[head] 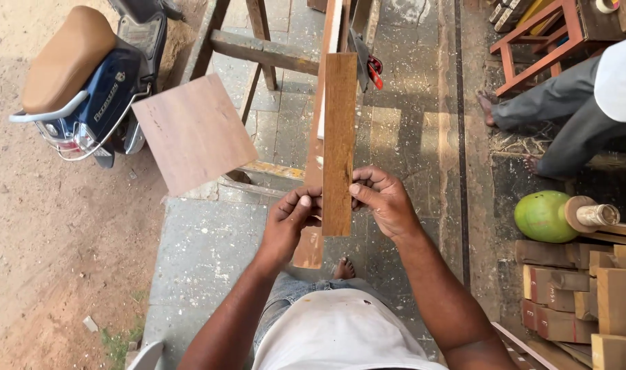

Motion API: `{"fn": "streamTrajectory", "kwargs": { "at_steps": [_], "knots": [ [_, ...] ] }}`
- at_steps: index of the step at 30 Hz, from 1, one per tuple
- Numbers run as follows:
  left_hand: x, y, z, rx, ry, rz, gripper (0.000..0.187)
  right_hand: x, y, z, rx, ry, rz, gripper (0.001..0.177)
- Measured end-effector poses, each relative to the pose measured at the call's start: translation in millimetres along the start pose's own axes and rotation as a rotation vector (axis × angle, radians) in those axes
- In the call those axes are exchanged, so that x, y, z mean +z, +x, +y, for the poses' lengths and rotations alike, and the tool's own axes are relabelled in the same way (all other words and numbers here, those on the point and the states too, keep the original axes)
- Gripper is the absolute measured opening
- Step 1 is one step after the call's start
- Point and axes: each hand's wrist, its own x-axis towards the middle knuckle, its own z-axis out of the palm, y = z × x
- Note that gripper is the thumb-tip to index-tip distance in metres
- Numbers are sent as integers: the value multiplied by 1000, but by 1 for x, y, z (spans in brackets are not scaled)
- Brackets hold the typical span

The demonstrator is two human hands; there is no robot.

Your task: Handling and planing wood pieces in a workshop.

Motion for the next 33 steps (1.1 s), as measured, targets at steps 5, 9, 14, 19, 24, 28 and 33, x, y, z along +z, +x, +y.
{"fn": "streamTrajectory", "kwargs": {
  "at_steps": [5,9,14,19,24,28,33],
  "knots": [
    [-50,13,19,-4,69,-38,24,43,15,23,-10,-10,46,16],
    [-102,24,33,0,119,-54,21,86,36,48,0,-2,143,19],
    [-142,37,50,-45,94,-74,20,127,49,58,-44,-27,239,19],
    [-151,55,61,-101,83,-146,19,143,51,48,-47,-82,323,18],
    [-142,73,69,-148,113,-158,19,129,61,46,-59,-106,333,20],
    [-126,92,73,-146,156,-169,19,111,72,39,-79,19,285,19],
    [-118,123,49,-189,165,-99,18,80,86,51,70,-179,315,23]
  ]
}}
